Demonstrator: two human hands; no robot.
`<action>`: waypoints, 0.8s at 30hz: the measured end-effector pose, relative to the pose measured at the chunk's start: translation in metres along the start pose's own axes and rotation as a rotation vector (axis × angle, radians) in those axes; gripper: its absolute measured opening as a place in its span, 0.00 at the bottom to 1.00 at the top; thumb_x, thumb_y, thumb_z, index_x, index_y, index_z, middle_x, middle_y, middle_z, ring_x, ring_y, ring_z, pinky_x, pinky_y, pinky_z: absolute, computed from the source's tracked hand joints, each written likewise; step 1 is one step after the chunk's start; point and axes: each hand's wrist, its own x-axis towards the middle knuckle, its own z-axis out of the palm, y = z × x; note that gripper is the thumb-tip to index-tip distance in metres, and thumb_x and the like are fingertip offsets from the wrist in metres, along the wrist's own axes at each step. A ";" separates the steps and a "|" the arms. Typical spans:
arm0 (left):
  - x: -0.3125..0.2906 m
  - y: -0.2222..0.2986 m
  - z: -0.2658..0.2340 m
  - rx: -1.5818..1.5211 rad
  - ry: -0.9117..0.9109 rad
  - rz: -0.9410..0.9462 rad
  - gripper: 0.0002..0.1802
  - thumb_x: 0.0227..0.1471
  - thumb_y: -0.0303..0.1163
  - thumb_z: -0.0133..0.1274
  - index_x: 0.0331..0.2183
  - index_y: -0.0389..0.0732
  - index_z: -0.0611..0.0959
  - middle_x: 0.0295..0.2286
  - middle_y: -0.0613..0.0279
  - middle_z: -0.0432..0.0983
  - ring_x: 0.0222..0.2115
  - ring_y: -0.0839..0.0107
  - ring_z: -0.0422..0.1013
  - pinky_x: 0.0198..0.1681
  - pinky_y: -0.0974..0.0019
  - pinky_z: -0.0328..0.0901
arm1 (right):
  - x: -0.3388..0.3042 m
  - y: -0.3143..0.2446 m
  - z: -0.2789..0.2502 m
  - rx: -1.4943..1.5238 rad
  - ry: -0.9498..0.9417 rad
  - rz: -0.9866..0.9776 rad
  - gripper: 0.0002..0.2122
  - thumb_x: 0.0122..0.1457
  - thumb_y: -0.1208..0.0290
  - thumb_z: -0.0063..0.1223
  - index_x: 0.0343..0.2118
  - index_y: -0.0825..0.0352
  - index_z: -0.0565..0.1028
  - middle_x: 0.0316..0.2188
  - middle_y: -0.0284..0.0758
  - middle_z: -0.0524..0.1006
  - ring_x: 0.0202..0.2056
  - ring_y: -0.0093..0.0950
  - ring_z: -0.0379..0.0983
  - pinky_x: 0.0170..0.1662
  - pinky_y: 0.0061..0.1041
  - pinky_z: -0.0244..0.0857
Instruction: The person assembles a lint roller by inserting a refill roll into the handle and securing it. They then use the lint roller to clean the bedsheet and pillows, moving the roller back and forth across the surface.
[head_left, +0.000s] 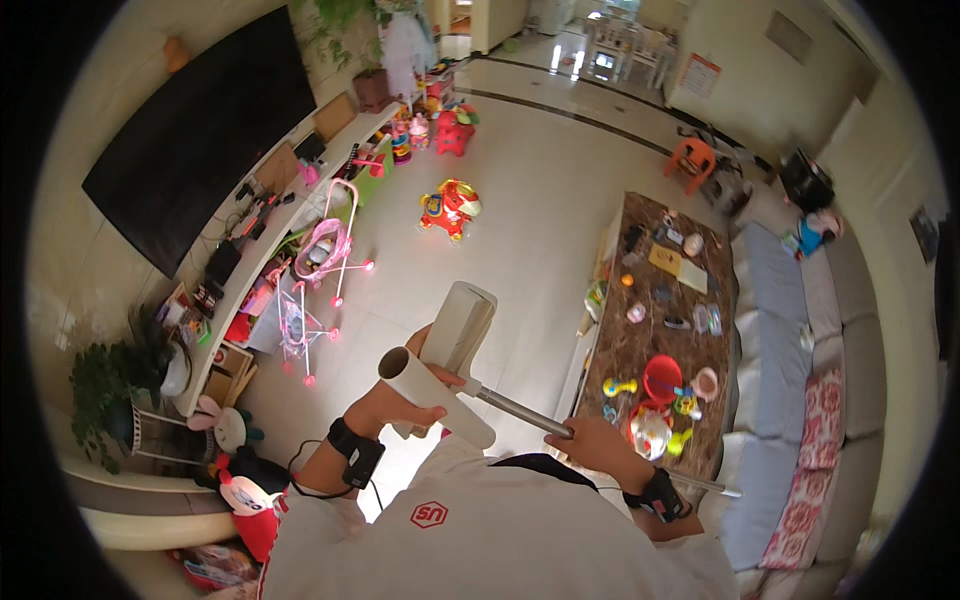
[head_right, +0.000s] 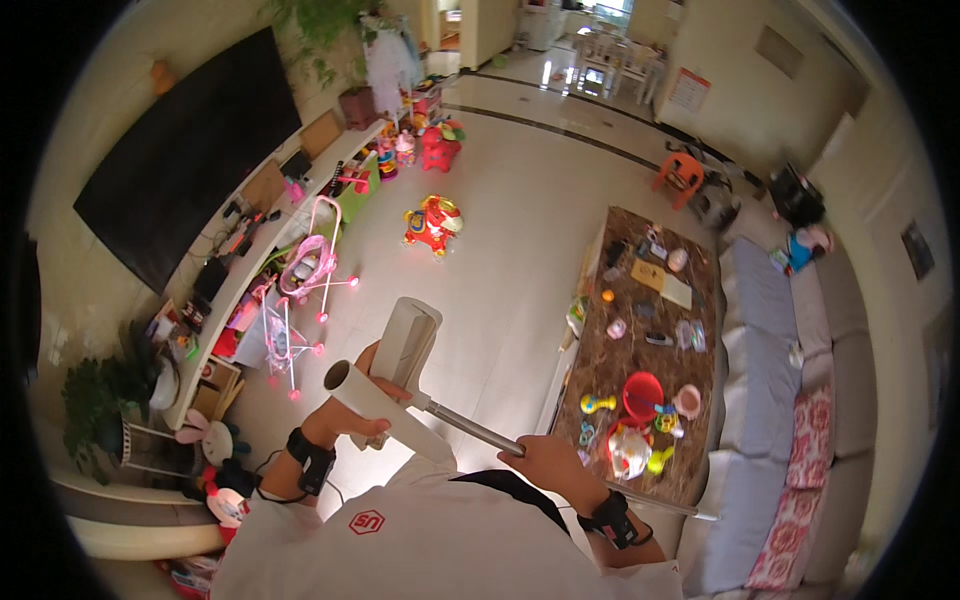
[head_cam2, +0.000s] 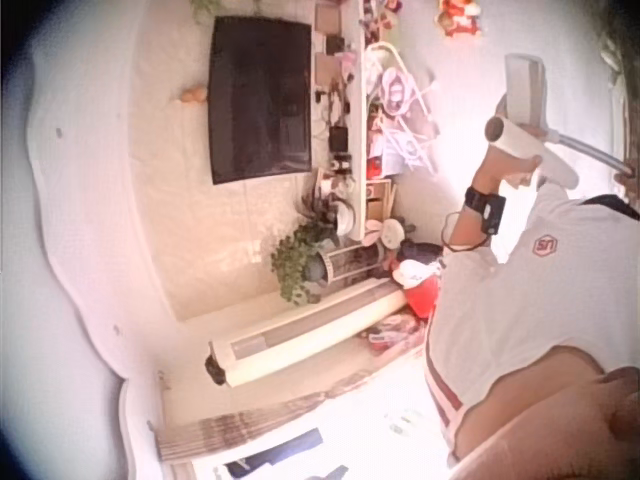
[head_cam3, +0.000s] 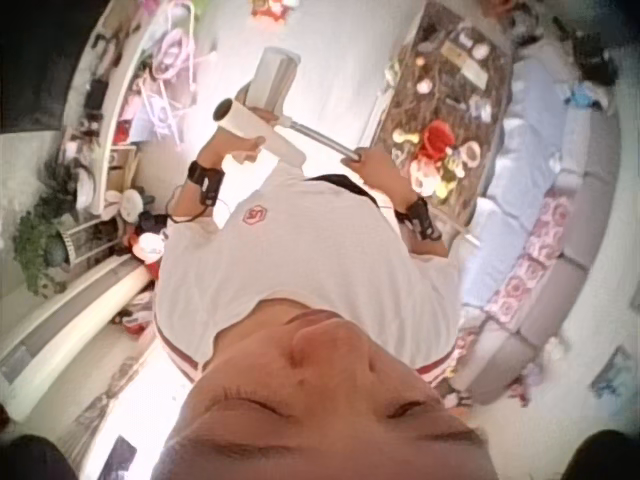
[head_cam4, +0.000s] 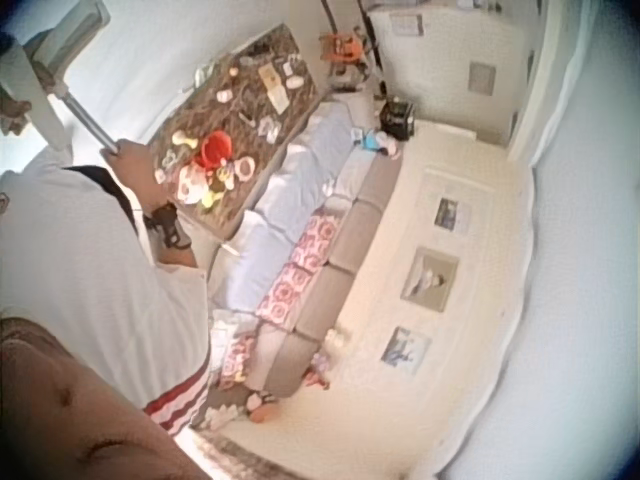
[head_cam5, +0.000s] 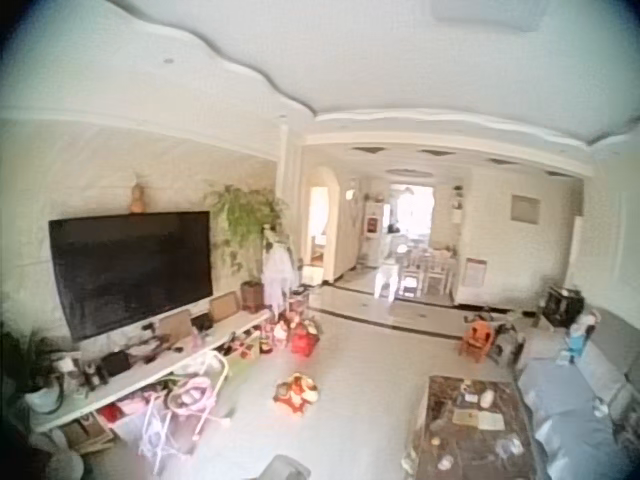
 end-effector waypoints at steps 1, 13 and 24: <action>0.020 -0.009 -0.012 0.083 0.017 0.114 0.29 0.35 0.47 0.67 0.39 0.41 0.85 0.61 0.53 0.47 0.57 0.54 0.55 0.58 0.53 0.56 | 0.023 0.001 -0.014 -0.040 0.005 -0.031 0.24 0.56 0.46 0.49 0.29 0.67 0.78 0.23 0.46 0.76 0.31 0.48 0.74 0.35 0.41 0.68; 0.370 -0.080 -0.190 -0.048 -0.270 -0.161 0.33 0.36 0.52 0.65 0.42 0.40 0.82 0.51 0.58 0.67 0.52 0.64 0.61 0.58 0.58 0.54 | 0.302 0.013 -0.214 0.079 -0.166 0.107 0.26 0.56 0.45 0.49 0.32 0.70 0.77 0.27 0.49 0.77 0.34 0.48 0.74 0.39 0.39 0.67; 0.725 -0.160 -0.212 -0.005 -0.429 -0.219 0.30 0.37 0.54 0.63 0.40 0.44 0.84 0.45 0.60 0.75 0.56 0.57 0.57 0.63 0.54 0.45 | 0.491 0.130 -0.387 0.269 0.003 0.202 0.22 0.56 0.48 0.51 0.31 0.68 0.78 0.29 0.48 0.78 0.36 0.46 0.74 0.40 0.38 0.67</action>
